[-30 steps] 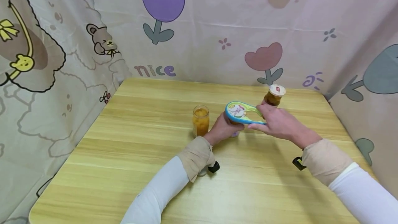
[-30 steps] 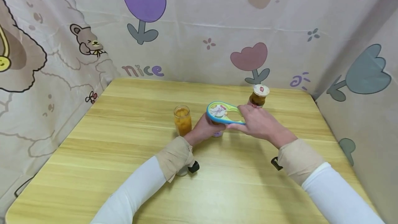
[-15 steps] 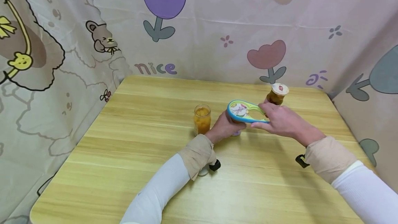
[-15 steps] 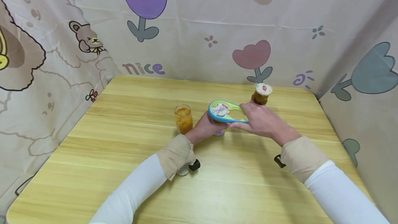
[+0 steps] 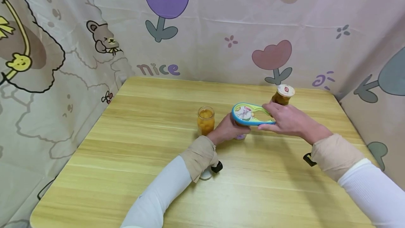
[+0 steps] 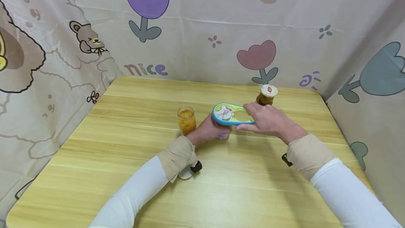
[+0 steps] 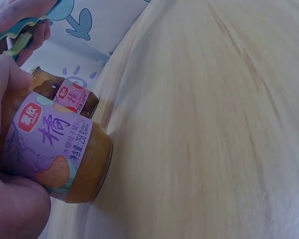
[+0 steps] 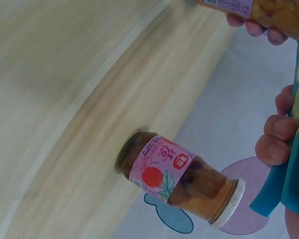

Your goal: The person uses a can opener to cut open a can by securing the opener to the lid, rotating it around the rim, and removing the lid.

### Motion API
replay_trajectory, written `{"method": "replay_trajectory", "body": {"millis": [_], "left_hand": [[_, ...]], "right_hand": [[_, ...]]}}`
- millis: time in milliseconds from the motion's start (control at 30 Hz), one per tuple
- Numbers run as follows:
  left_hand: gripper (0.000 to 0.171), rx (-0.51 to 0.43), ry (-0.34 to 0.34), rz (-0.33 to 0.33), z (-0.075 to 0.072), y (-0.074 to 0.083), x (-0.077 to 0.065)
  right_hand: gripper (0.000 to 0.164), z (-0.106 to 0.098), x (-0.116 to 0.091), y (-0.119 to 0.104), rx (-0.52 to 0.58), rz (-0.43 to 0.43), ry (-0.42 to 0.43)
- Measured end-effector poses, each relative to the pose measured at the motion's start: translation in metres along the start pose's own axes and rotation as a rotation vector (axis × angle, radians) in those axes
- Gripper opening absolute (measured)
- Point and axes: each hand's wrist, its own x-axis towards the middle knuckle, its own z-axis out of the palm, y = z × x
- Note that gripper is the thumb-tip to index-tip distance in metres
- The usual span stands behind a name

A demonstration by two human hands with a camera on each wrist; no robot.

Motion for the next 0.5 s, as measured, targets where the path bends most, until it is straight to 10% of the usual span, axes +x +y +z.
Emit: {"method": "replay_trajectory", "body": {"millis": [500], "left_hand": [[0.057,-0.048,-0.038,-0.005,-0.004,-0.003,0.003]], "right_hand": [[0.072,0.004,0.009,0.017,-0.104,-0.186,0.11]]}}
